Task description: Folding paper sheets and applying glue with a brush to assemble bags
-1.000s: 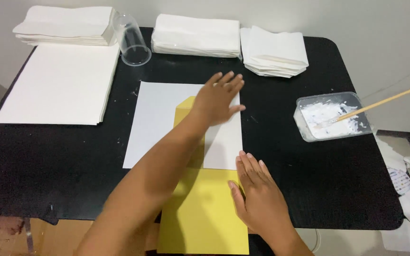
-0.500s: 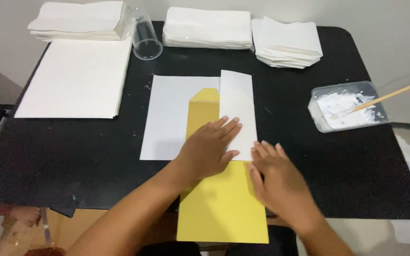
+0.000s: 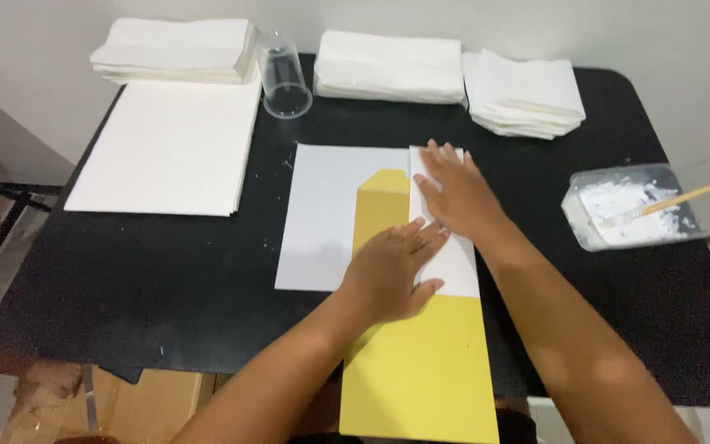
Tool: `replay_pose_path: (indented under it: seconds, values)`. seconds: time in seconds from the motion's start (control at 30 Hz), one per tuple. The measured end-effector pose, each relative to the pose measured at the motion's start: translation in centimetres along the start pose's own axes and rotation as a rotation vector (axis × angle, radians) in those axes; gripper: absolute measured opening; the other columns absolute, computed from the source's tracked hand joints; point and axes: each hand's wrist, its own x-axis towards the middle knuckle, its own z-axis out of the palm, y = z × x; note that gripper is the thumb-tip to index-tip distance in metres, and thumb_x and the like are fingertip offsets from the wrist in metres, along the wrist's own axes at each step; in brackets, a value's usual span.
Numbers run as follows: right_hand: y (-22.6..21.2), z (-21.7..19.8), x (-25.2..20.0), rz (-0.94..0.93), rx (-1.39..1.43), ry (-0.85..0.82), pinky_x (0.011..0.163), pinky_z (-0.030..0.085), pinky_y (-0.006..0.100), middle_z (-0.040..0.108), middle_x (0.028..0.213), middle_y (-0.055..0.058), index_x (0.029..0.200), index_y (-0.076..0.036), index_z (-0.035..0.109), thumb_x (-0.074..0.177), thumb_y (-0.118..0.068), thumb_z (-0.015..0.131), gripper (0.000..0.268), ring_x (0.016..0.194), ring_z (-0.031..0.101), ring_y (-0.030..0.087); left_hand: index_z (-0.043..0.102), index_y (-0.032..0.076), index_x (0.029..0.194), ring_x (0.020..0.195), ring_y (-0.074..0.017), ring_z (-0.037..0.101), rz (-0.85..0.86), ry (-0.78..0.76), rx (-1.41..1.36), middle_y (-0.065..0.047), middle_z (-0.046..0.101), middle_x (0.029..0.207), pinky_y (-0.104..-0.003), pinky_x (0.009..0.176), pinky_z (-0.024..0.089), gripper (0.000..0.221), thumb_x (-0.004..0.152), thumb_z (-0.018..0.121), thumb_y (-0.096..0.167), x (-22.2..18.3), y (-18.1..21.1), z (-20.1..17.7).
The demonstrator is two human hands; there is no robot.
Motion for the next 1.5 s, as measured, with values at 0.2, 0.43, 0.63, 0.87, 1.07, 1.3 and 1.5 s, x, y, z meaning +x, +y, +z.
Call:
replay_pose_path:
  seconds: [0.2, 0.43, 0.63, 0.87, 1.07, 1.3, 1.5]
  values:
    - [-1.7, -0.3, 0.6, 0.073, -0.064, -0.16, 0.126, 0.002, 0.059, 0.028, 0.168, 0.018, 0.16, -0.009, 0.039, 0.11, -0.038, 0.031, 0.059, 0.158, 0.018, 0.036, 0.046, 0.012, 0.155, 0.149, -0.0331, 0.042, 0.023, 0.058, -0.079, -0.013, 0.047, 0.16, -0.047, 0.125, 0.03, 0.066, 0.099, 0.051, 0.047, 0.1, -0.4, 0.0]
    - [-0.7, 0.8, 0.5, 0.035, -0.101, -0.128, 0.125, 0.003, 0.061, 0.027, 0.168, 0.021, 0.161, -0.01, 0.037, 0.11, -0.042, 0.029, 0.06, 0.157, 0.018, 0.038, 0.078, 0.007, 0.109, 0.099, -0.0452, 0.071, -0.075, 0.288, -0.41, -0.02, 0.077, 0.093, -0.058, 0.089, 0.056, 0.03, 0.094, 0.06, 0.025, -0.2, -2.1, -3.0]
    - [-0.3, 1.1, 0.6, 0.056, -0.101, -0.136, 0.126, 0.001, 0.057, 0.027, 0.169, 0.018, 0.162, -0.013, 0.036, 0.11, -0.043, 0.031, 0.06, 0.158, 0.018, 0.035, 0.063, 0.003, 0.139, 0.12, -0.0367, 0.063, -0.713, 0.321, 0.219, -0.018, 0.069, 0.13, -0.047, 0.093, 0.047, 0.068, 0.092, 0.06, 0.052, 0.3, -11.7, -5.1]
    - [0.3, 1.7, 0.7, 0.071, -0.104, -0.125, 0.126, 0.001, 0.057, 0.026, 0.17, 0.014, 0.162, -0.016, 0.035, 0.109, -0.047, 0.028, 0.062, 0.159, 0.016, 0.033, 0.056, 0.003, 0.148, 0.145, -0.0397, 0.043, -0.696, 0.21, 0.022, -0.018, 0.055, 0.152, -0.056, 0.112, 0.029, 0.064, 0.098, 0.056, 0.043, 0.0, -9.9, -5.0]
    - [0.6, 2.0, 0.8, 0.051, -0.078, -0.108, 0.126, -0.001, 0.056, 0.026, 0.17, 0.015, 0.162, -0.017, 0.036, 0.109, -0.047, 0.03, 0.06, 0.158, 0.017, 0.033, 0.059, -0.002, 0.143, 0.131, -0.0451, 0.055, -0.719, 0.4, -0.05, -0.025, 0.066, 0.134, -0.061, 0.106, 0.036, 0.061, 0.096, 0.065, 0.036, 0.7, -12.0, -4.8]
    - [0.6, 1.8, 0.9, 0.056, -0.094, -0.11, 0.126, 0.0, 0.057, 0.026, 0.169, 0.015, 0.161, -0.017, 0.037, 0.109, -0.047, 0.03, 0.061, 0.158, 0.017, 0.033, 0.059, 0.001, 0.143, 0.129, -0.0378, 0.05, -0.752, 0.52, -0.078, -0.017, 0.064, 0.133, -0.055, 0.106, 0.03, 0.053, 0.096, 0.069, 0.024, 2.5, -17.0, -4.3]
    - [0.4, 1.9, 0.7, 0.064, -0.075, -0.108, 0.126, 0.0, 0.056, 0.028, 0.169, 0.015, 0.161, -0.017, 0.038, 0.109, -0.046, 0.032, 0.06, 0.158, 0.018, 0.033, 0.069, 0.013, 0.13, 0.112, -0.0275, 0.064, -0.779, 0.599, -0.212, -0.002, 0.074, 0.106, -0.046, 0.096, 0.034, 0.038, 0.092, 0.073, 0.015, 3.2, -17.7, -4.2]
